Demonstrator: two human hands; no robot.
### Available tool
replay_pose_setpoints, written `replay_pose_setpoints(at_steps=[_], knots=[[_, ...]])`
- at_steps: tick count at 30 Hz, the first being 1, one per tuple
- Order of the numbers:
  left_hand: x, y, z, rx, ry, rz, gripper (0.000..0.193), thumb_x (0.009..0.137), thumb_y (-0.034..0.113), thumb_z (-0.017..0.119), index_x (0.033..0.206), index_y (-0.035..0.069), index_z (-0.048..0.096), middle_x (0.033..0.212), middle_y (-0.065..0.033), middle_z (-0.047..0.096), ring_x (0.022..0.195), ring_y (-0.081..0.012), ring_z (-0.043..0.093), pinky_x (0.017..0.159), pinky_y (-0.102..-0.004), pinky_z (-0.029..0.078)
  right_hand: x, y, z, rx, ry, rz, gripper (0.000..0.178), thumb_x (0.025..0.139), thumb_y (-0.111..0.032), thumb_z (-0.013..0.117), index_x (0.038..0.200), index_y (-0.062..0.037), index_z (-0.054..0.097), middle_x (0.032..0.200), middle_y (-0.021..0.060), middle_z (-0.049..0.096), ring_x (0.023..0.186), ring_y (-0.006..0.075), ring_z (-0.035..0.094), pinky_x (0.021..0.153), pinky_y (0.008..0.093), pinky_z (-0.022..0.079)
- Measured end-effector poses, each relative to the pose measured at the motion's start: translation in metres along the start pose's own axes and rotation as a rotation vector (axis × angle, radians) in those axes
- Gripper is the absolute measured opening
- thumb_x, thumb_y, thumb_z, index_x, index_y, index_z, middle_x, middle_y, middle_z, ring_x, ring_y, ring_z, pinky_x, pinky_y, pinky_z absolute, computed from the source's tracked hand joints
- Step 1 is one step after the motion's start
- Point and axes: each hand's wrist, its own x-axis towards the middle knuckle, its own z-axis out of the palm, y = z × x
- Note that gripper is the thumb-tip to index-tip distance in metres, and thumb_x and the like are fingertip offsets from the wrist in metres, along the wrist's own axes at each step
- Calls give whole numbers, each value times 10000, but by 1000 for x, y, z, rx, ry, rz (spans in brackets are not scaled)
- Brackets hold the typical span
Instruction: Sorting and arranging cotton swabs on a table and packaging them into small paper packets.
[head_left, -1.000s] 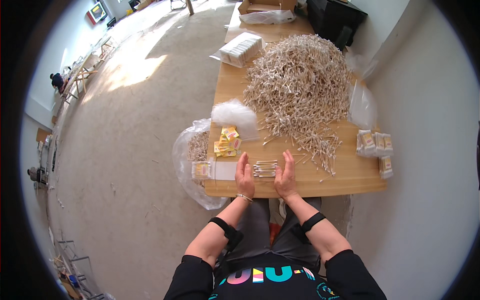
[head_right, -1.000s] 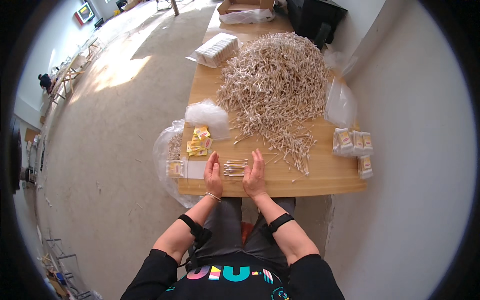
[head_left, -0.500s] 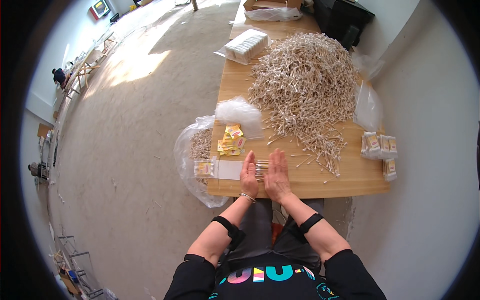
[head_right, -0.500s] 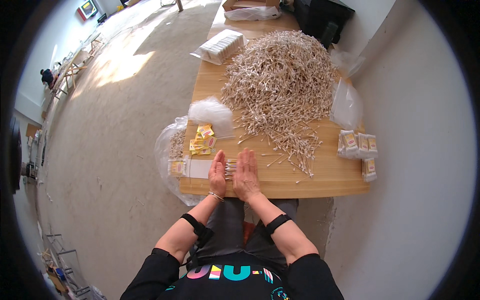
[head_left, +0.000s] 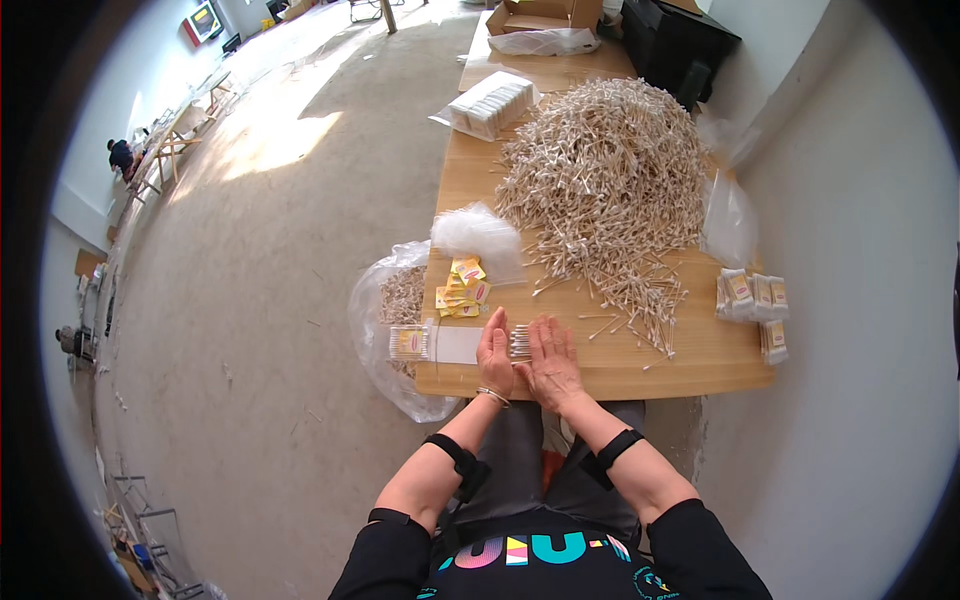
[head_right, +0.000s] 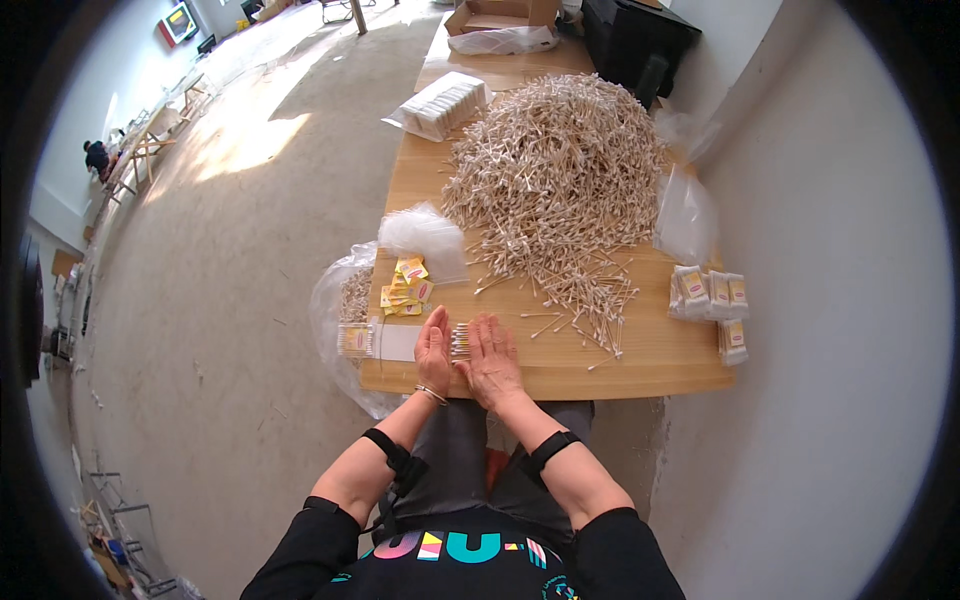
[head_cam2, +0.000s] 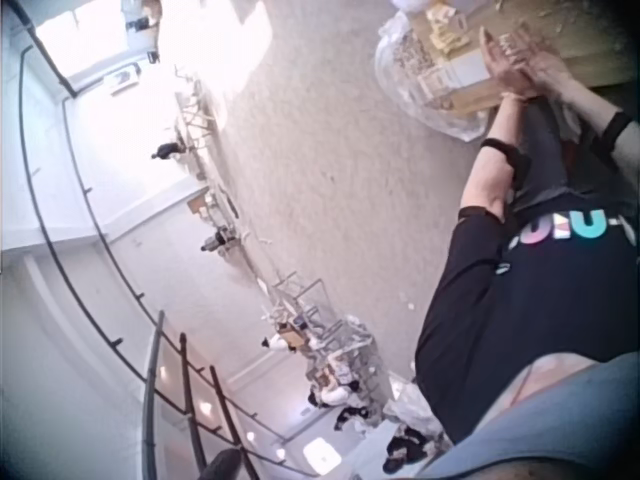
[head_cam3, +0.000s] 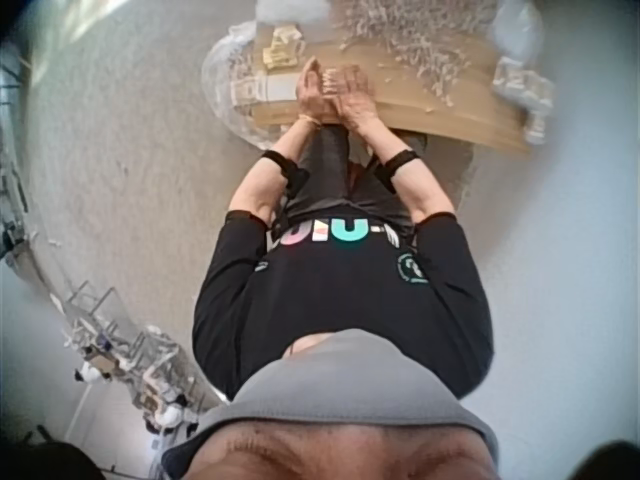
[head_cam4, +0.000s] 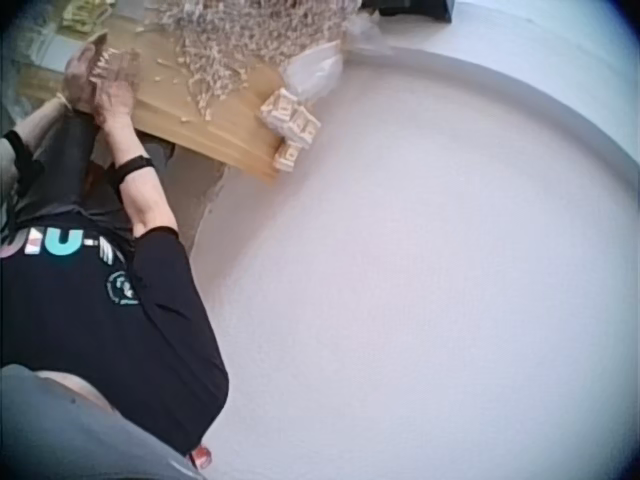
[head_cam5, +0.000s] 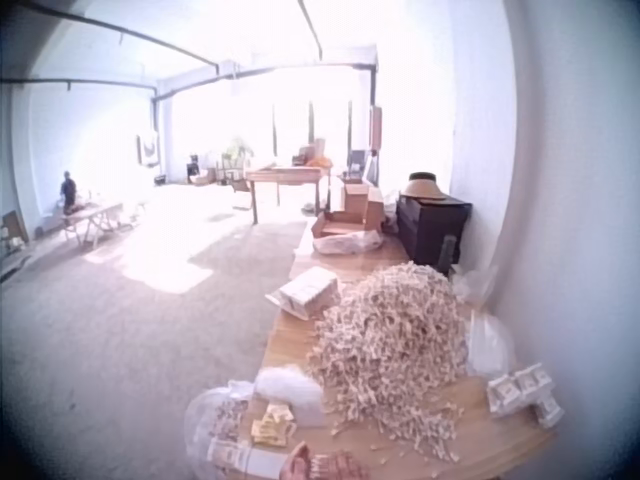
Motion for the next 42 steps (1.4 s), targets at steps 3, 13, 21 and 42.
replay_pose_setpoints(at_steps=[3,13,21,42], knots=[[-1,7,12,10,24,-11,486,1001,273,364,1363,-48,328,1409,-161,358,1325,-235,326,1107,-337,243,3,11,2,159,114,79,696,834,-242,575,1394,12,247,1464,212,207,1384,345,161,1124,470,132],[3,8,19,134,-24,65,495,999,284,369,1362,-50,341,1391,-181,385,1305,-249,357,1083,-331,276,26,9,4,944,503,265,425,868,-53,432,1275,58,376,1392,223,345,1322,363,302,1093,406,238],[4,7,13,90,-52,19,525,998,321,359,1376,-41,318,1412,-164,355,1324,-241,328,1096,-334,258,23,9,8,1032,494,251,475,894,-114,420,1329,58,337,1430,218,304,1344,348,275,1104,392,217],[6,9,15,61,-84,-20,574,989,363,366,1373,-58,302,1421,-176,334,1335,-256,308,1112,-343,232,1,26,5,421,116,11,689,898,-366,466,1394,57,243,1475,237,192,1387,354,153,1135,418,114]])
